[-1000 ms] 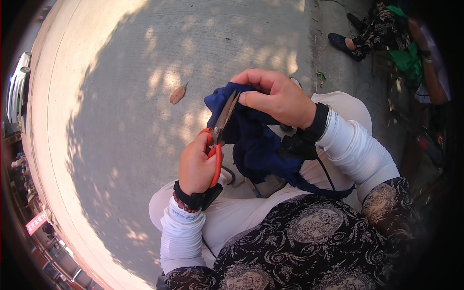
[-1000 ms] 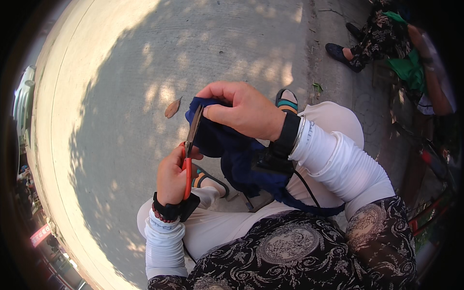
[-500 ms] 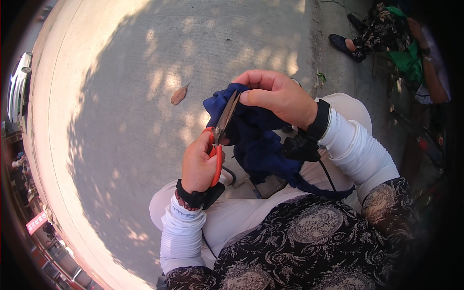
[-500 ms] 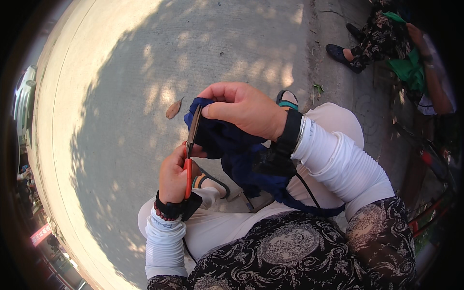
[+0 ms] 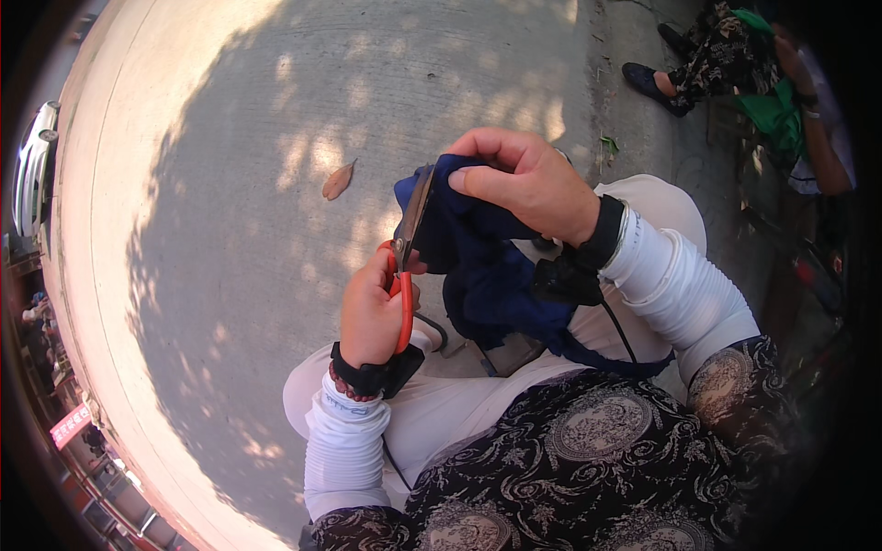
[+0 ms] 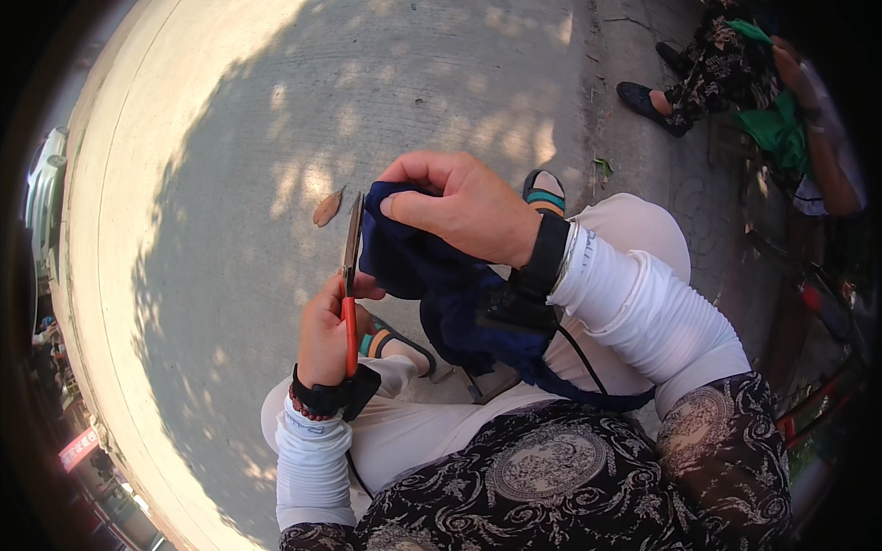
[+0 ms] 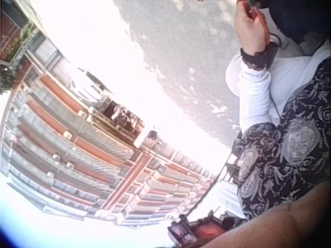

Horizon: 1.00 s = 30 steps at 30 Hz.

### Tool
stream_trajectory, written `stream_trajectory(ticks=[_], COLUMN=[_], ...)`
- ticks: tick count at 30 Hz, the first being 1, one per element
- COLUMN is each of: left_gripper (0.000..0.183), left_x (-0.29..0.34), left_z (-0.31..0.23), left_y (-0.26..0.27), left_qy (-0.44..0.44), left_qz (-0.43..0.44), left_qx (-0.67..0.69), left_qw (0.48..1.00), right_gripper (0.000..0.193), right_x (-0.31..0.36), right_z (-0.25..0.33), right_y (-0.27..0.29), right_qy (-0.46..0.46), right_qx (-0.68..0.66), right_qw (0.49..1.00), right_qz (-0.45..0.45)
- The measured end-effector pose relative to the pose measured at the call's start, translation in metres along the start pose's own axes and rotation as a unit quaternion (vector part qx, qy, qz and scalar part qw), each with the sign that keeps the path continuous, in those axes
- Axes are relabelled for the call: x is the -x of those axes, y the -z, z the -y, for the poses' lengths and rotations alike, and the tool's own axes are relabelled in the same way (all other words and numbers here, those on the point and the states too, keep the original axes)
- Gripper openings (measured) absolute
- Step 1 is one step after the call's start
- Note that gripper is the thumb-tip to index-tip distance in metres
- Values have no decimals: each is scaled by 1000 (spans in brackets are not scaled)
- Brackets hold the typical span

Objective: Cutting a piece of blue fabric with red-handled scissors.

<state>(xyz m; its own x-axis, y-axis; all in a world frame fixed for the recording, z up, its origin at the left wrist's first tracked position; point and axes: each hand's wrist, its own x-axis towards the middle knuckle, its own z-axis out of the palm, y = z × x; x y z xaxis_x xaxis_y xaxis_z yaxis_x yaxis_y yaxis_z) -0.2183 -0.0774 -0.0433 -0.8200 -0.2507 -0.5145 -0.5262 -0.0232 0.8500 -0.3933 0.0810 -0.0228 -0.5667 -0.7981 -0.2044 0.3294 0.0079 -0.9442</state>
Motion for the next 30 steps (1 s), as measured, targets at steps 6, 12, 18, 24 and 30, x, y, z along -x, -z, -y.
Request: stream_trajectory(ticks=[6,12,18,24,30], left_gripper=[41,39,38,38,36], left_x=[3,2,2,2,1], left_z=[-3,-5,-2,-4,-2], left_y=[3,2,2,3,0], left_qy=[-26,-41,-58,-45,-55], left_qz=[2,-9,-22,-13,-11], left_qx=[-29,-98,-128,-138,-118], left_qw=[999,994,990,989,991], right_gripper=[18,18,18,19,17], right_x=[-1,-2,-2,-3,-3], right_z=[0,-3,-3,-4,-2], right_y=[-2,-2,-3,-3,-3], right_qy=[-11,10,18,35,19], right_qx=[12,23,62,105,86], right_qw=[1000,1000,998,993,996], right_qz=[-10,-9,-18,-28,-17])
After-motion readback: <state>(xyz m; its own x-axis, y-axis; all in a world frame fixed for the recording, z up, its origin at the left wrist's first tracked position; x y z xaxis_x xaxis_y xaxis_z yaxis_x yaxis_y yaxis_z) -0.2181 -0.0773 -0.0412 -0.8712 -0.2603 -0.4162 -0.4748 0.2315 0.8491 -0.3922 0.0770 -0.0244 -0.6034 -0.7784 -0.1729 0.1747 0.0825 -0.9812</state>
